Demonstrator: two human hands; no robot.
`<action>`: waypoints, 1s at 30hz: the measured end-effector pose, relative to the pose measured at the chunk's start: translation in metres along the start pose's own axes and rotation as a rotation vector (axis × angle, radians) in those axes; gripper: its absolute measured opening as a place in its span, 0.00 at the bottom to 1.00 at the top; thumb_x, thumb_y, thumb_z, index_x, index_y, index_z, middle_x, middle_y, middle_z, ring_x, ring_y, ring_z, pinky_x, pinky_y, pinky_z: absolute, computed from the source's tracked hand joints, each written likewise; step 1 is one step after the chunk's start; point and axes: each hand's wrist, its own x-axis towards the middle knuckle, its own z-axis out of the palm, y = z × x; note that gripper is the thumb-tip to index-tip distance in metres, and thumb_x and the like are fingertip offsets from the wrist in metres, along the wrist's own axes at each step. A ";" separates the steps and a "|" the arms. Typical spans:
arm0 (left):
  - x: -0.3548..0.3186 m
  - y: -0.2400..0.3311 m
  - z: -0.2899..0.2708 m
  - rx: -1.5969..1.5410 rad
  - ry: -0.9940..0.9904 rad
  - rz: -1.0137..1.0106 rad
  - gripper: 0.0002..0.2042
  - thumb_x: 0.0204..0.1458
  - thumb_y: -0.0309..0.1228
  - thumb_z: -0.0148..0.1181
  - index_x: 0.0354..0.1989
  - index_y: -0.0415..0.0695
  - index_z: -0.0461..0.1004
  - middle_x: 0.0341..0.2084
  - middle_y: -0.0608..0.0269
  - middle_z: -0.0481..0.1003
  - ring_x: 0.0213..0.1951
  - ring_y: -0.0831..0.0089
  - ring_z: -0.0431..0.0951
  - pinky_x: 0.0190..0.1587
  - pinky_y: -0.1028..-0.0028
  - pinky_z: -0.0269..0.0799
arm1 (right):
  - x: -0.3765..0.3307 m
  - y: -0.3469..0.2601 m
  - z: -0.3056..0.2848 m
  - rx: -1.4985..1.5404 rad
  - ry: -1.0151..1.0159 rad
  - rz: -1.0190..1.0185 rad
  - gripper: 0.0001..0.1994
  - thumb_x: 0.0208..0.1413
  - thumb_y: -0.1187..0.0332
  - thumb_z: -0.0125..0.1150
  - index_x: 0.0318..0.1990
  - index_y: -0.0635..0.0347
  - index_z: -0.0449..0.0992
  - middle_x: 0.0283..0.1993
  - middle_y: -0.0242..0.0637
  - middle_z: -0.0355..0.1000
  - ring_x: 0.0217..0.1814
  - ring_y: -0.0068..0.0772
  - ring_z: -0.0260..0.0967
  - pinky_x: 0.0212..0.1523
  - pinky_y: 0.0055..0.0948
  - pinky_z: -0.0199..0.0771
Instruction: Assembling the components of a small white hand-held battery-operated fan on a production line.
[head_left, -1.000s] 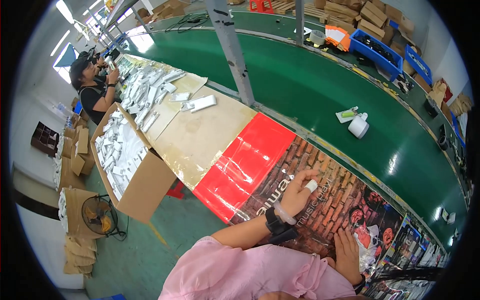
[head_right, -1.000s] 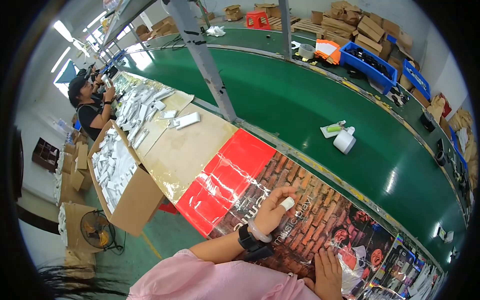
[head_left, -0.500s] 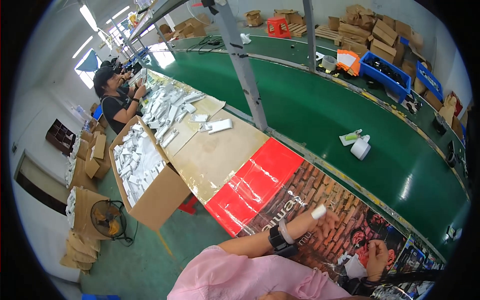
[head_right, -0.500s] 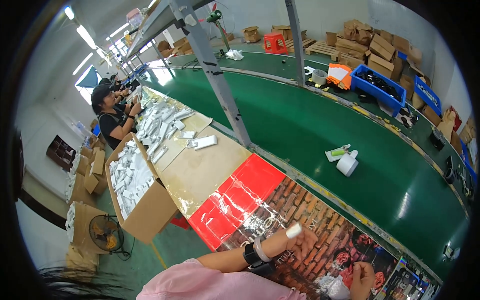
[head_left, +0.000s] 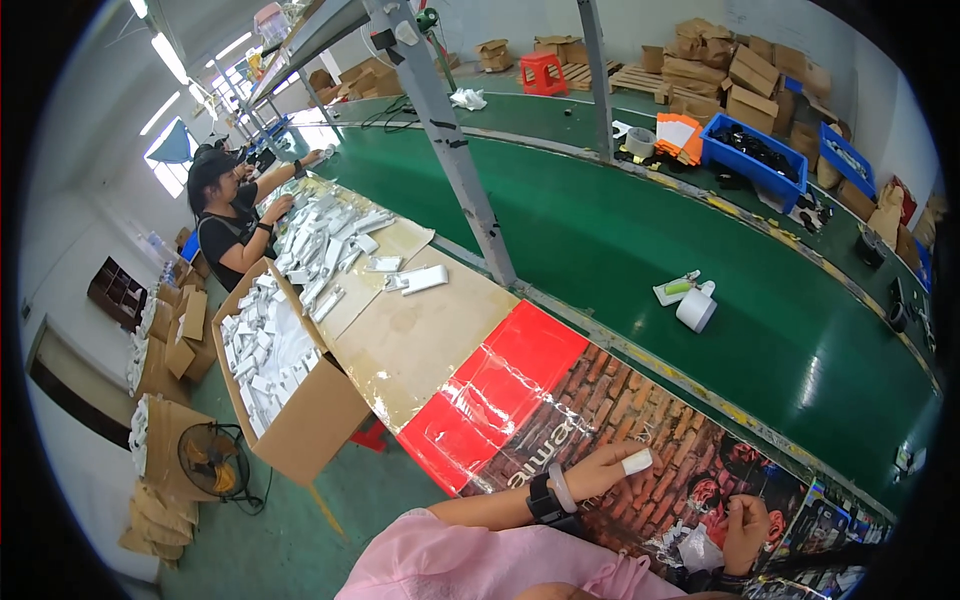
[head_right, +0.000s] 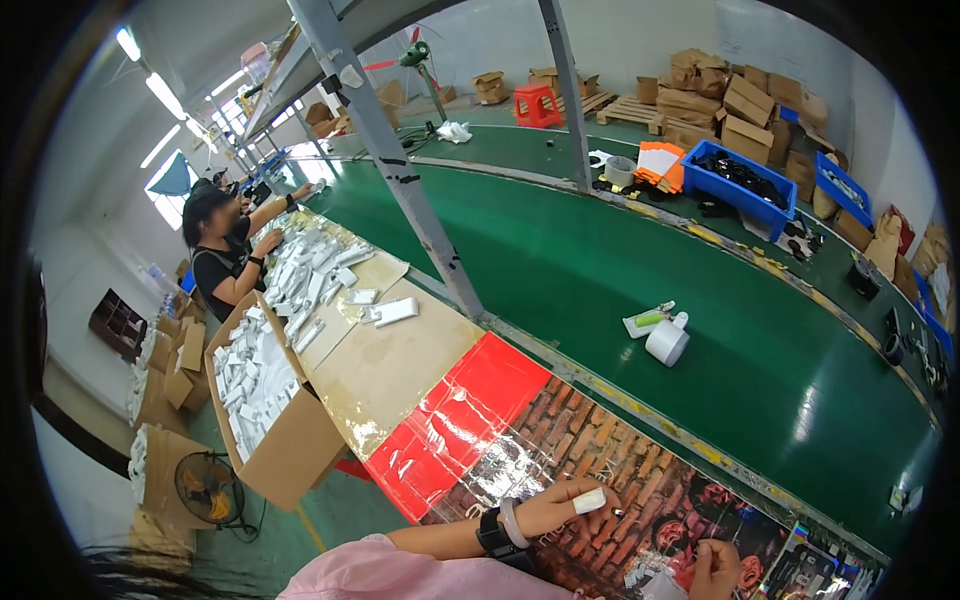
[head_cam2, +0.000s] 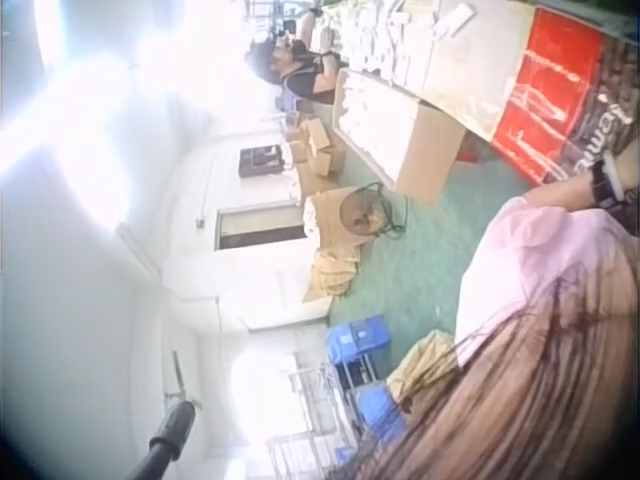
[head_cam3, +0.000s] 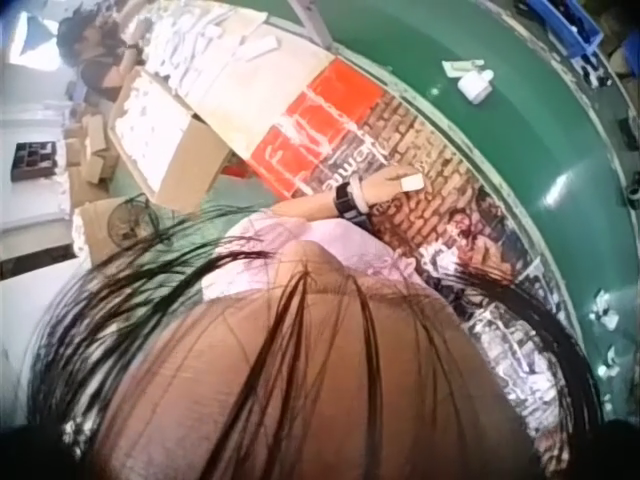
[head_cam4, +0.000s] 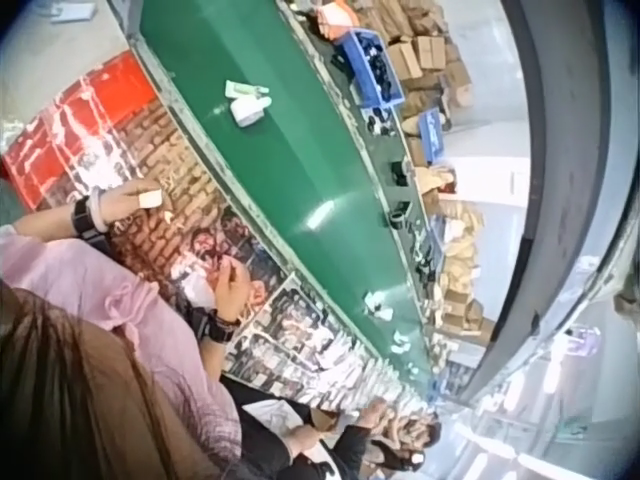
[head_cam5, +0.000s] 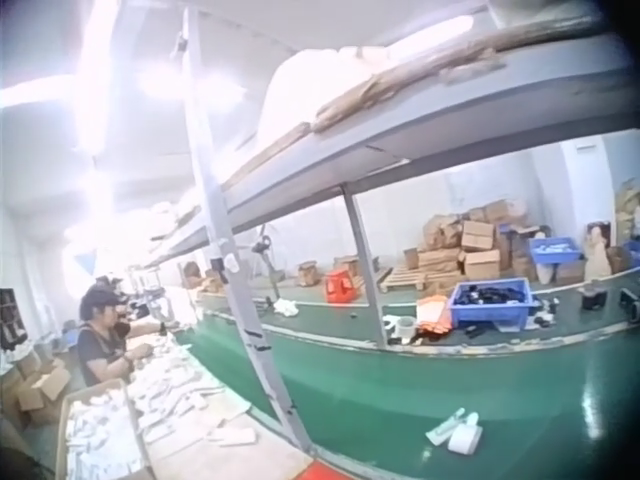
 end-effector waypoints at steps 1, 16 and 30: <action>-0.001 0.000 0.000 -0.002 0.001 -0.001 0.16 0.66 0.40 0.46 0.52 0.40 0.71 0.34 0.65 0.74 0.32 0.79 0.76 0.31 0.77 0.78 | -0.001 -0.001 0.000 -0.021 0.008 -0.004 0.07 0.63 0.69 0.55 0.38 0.66 0.72 0.31 0.32 0.70 0.21 0.15 0.64 0.22 0.16 0.66; -0.003 0.000 0.003 0.051 0.073 -0.019 0.17 0.67 0.39 0.43 0.49 0.38 0.71 0.34 0.63 0.74 0.31 0.79 0.76 0.30 0.79 0.78 | -0.002 -0.007 0.004 -0.013 0.037 -0.020 0.08 0.63 0.70 0.54 0.38 0.67 0.72 0.30 0.33 0.70 0.21 0.16 0.64 0.21 0.16 0.66; -0.001 -0.004 0.005 0.030 0.096 0.003 0.14 0.66 0.38 0.45 0.45 0.39 0.72 0.29 0.66 0.74 0.27 0.81 0.76 0.28 0.80 0.76 | -0.001 -0.006 0.004 -0.002 0.023 -0.019 0.07 0.63 0.70 0.54 0.38 0.66 0.72 0.30 0.33 0.70 0.20 0.15 0.64 0.20 0.15 0.66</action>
